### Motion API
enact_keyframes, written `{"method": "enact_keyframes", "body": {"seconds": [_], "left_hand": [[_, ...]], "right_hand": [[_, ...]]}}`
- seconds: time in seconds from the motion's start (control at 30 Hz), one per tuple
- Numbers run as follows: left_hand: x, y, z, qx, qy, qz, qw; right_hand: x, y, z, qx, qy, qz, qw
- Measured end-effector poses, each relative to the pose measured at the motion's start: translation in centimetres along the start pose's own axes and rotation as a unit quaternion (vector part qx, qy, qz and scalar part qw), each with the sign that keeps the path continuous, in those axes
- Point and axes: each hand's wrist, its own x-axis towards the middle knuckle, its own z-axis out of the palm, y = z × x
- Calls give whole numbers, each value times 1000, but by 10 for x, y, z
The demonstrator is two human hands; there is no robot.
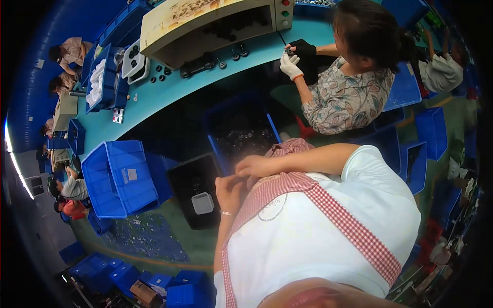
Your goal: The person assembles toy car parts by hand, joining plastic components and metallic pins at a factory workbench.
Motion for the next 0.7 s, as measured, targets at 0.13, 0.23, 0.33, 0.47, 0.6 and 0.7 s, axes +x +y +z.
{"method": "enact_keyframes", "body": {"seconds": [0.13, 0.23, 0.33, 0.47, 0.6, 0.7], "left_hand": [[4, 15, 18, 51, 69, 15, 996], [4, 16, 33, 92, 111, -2, 990], [11, 16, 51, 145, 154, 19, 977], [13, -34, 53, -78, 154, -156, 973], [30, -14, 41, -414, 187, -314, 834], [27, -64, 35, -502, 171, -393, 751]], "right_hand": [[-4, 4, -10, 42, -1, 38, 998], [-6, -4, -16, 93, 21, 103, 990], [6, 22, -5, 166, 52, 162, 971], [14, -9, -10, 308, 174, 265, 897], [12, 4, -35, 409, 171, 209, 872], [10, -17, -37, 384, 202, 241, 868]]}}
